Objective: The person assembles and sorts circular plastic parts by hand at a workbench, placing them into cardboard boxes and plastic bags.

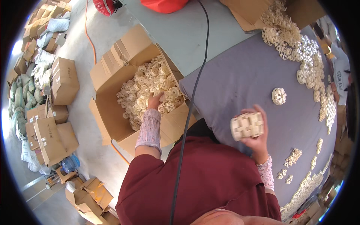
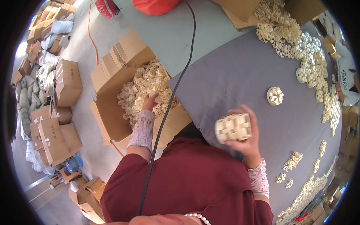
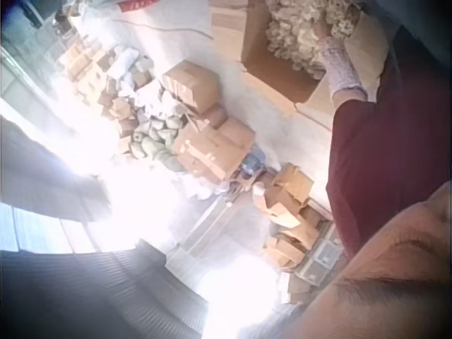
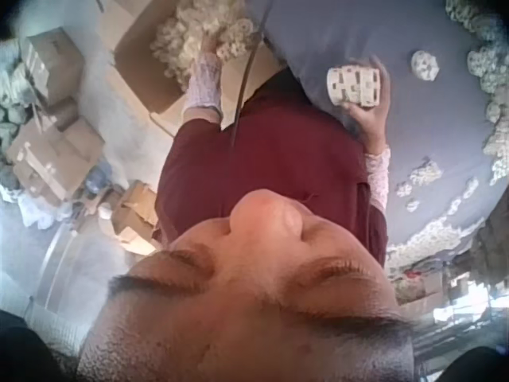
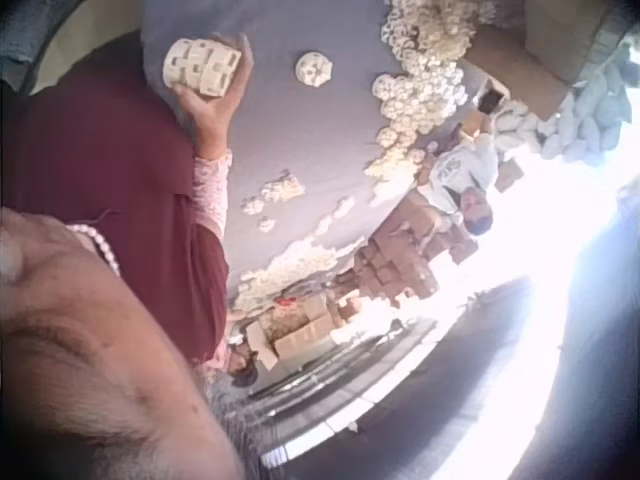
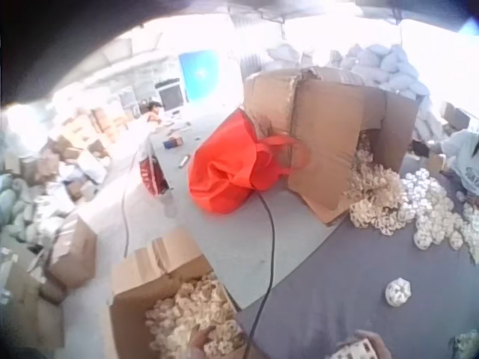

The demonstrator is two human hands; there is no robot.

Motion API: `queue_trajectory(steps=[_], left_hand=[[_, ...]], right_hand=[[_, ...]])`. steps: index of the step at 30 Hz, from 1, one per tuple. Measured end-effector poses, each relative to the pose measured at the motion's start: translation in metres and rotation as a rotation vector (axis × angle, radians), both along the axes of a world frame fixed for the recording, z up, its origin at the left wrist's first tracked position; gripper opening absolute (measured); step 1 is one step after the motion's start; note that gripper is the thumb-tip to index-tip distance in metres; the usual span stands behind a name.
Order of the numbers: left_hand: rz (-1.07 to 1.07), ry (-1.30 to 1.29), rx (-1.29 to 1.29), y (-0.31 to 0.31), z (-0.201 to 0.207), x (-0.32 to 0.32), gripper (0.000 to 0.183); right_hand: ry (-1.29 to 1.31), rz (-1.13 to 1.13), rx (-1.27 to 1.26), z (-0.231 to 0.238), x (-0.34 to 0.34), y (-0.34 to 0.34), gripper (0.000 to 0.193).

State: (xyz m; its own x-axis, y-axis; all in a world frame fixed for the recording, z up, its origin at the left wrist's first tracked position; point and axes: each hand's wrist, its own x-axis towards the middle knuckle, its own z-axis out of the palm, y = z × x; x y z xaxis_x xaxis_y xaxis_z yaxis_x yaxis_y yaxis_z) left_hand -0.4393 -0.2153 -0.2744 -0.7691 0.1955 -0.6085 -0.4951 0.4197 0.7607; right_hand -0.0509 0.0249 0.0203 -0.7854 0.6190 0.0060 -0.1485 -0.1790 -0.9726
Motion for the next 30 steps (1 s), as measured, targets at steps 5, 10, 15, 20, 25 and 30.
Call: queue_trajectory(steps=[5,10,15,20,25,30], left_hand=[[0.005,-0.036,-0.128,-0.003,0.026,-0.010,0.091],[-0.423,-0.342,0.790,-0.036,0.162,0.082,0.089],[-0.358,-0.299,0.935,-0.044,0.160,0.125,0.084],[0.100,-0.215,0.347,-0.148,-0.034,0.047,0.072],[-0.070,0.196,-0.268,-0.193,-0.065,-0.010,0.096],[-0.175,0.174,-0.980,-0.097,-0.040,0.011,0.089]], right_hand=[[-0.205,0.491,0.480,0.016,-0.063,-0.018,0.093],[-0.231,0.709,0.799,-0.002,-0.153,-0.058,0.080],[-0.276,0.799,1.181,-0.074,-0.196,-0.103,0.078],[-0.016,0.878,1.067,-0.046,-0.166,-0.085,0.068],[0.159,0.064,1.177,0.006,-0.066,0.038,0.017],[-0.705,-0.752,1.389,0.020,0.042,0.234,0.054]])
